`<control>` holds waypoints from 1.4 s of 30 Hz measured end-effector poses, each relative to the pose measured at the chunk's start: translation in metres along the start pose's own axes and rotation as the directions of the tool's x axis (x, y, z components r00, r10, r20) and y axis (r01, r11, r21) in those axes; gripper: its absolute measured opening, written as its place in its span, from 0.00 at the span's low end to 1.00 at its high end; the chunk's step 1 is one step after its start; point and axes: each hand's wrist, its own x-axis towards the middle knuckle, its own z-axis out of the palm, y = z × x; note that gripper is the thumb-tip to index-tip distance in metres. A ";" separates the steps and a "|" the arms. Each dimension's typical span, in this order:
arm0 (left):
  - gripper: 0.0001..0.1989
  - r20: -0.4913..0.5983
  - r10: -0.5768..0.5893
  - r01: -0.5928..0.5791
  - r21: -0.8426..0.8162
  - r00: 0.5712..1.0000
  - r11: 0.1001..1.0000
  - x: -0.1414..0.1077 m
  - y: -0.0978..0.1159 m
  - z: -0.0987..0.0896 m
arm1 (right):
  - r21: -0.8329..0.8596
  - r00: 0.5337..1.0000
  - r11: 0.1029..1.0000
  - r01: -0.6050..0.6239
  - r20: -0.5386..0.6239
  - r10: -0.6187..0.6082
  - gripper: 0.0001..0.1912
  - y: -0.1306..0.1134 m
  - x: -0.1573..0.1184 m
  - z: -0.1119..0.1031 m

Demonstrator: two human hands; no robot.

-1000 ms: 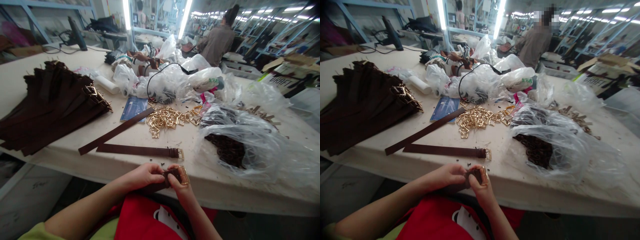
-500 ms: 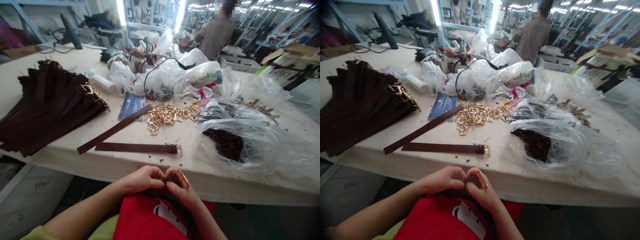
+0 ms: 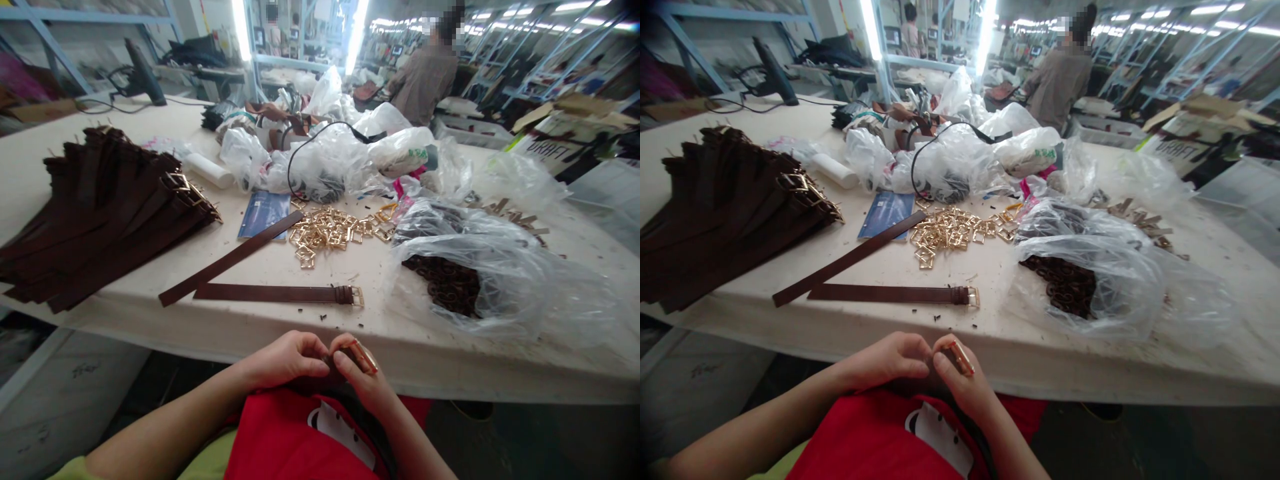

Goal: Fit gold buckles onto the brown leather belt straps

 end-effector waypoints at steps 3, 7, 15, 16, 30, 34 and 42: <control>0.11 0.027 0.005 -0.004 -0.014 1.000 1.000 -0.001 -0.001 0.001 | 0.001 1.000 1.000 0.011 0.009 -0.011 0.09 0.002 -0.004 0.001; 0.11 0.004 0.036 -0.036 0.030 0.999 0.999 -0.001 0.004 0.000 | -0.033 0.997 0.999 0.038 -0.071 -0.040 0.10 0.003 -0.002 0.005; 0.11 -0.056 0.068 -0.063 0.099 0.996 0.993 0.000 0.009 -0.002 | -0.076 0.993 0.996 0.049 -0.104 -0.057 0.09 0.004 0.005 0.002; 0.11 -0.053 0.060 -0.055 0.089 0.997 0.994 0.001 0.008 -0.002 | -0.078 0.995 0.996 0.042 -0.083 -0.049 0.09 0.004 0.005 0.000; 0.17 0.068 0.038 -0.040 0.034 0.997 0.999 0.008 0.010 -0.017 | 0.308 0.979 0.948 -0.079 -0.157 0.132 0.07 0.006 0.013 0.004; 0.14 -0.014 0.093 -0.089 0.165 0.996 0.982 0.010 0.015 -0.020 | 0.360 0.971 0.930 -0.071 -0.188 0.147 0.07 0.007 0.014 0.002; 0.11 0.007 0.208 -0.207 0.151 0.978 0.967 0.022 0.003 -0.017 | 0.415 0.972 0.904 -0.102 -0.151 0.179 0.08 0.005 0.015 0.004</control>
